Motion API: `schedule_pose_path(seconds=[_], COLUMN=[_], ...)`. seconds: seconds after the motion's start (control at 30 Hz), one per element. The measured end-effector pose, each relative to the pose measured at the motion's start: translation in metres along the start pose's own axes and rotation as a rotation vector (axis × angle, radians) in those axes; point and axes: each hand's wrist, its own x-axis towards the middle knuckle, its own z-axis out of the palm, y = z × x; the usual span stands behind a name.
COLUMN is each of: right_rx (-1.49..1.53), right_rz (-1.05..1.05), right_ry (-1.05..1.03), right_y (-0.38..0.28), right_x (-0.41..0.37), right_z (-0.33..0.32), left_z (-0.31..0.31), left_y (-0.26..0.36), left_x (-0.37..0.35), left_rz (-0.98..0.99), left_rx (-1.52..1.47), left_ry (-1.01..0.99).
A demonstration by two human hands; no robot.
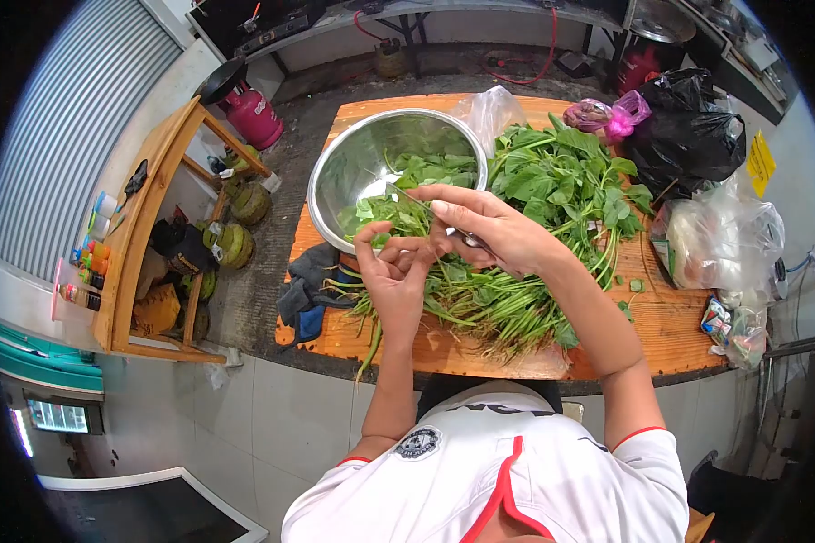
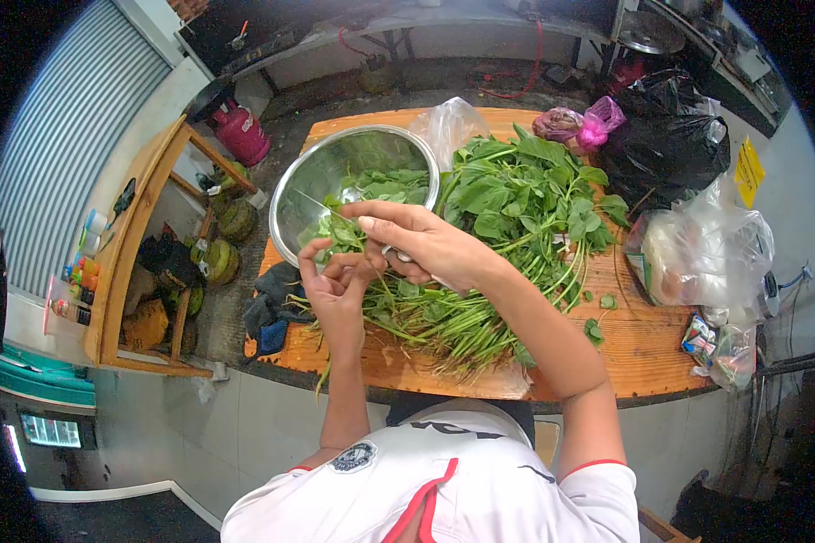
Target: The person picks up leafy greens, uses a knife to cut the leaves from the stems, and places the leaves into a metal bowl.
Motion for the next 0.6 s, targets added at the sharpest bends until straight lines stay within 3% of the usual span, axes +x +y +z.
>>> schedule_pose_path(seconds=[0.2, 0.5, 0.6], right_rx=[-0.022, -0.051, -0.038], right_rz=[-0.009, 0.033, 0.036], right_ry=[0.004, -0.006, -0.023], right_y=[0.005, 0.005, 0.008], right_x=[-0.004, -0.01, -0.011], right_z=[-0.003, -0.005, -0.006], left_z=[-0.003, -0.003, -0.001], left_y=[-0.002, -0.005, 0.002], left_x=[0.0, 0.006, 0.012], left_rz=[-0.066, -0.013, 0.096], left_rx=[0.089, 0.075, 0.156], left_ry=[-0.136, -0.012, 0.026])
